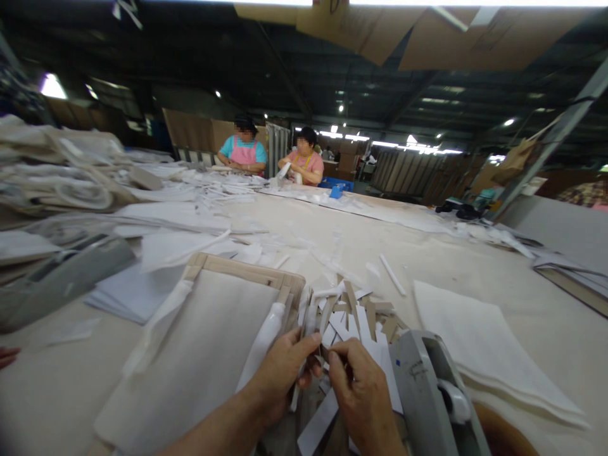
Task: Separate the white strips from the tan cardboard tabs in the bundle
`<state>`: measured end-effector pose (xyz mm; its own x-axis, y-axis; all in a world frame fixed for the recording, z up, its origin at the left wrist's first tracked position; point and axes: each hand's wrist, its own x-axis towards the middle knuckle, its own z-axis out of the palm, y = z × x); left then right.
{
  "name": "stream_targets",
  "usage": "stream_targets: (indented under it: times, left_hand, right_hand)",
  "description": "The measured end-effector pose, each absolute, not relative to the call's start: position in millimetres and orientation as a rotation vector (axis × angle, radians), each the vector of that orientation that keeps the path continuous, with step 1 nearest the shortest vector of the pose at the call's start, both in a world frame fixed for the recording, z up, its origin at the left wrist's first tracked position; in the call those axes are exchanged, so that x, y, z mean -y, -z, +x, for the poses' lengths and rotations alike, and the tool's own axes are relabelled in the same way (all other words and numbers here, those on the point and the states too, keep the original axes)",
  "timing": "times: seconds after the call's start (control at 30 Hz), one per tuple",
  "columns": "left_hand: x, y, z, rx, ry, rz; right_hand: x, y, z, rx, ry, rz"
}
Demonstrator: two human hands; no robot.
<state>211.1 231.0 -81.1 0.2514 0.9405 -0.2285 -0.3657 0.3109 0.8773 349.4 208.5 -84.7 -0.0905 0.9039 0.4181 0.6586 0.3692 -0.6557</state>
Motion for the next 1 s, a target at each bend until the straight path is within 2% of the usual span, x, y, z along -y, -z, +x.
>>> stream_targets:
  times: [0.23,0.43,0.6,0.73,1.0]
  left_hand:
    - [-230.0,83.1,213.5,-0.892,-0.971,0.921]
    - [-227.2,82.7,213.7,-0.966,-0.903,0.929]
    - [-226.4,81.5,213.9,-0.998,-0.835,0.975]
    - [-225.4,77.7,214.1,-0.954,-0.875,0.981]
    - [-224.3,77.0,214.1,-0.947,-0.8,1.06]
  right_hand:
    - [-211.7,92.2,349.3,1.714,-0.02,-1.44]
    - [-213.0,86.2,361.8,1.412,0.441,-1.586]
    - [-213.4,87.9,366.1,1.472,0.59,-1.577]
    - [-215.4,90.7,365.2,1.617,0.473,-1.498]
    - [-210.9,87.0,356.0,1.259,-0.205,-1.494]
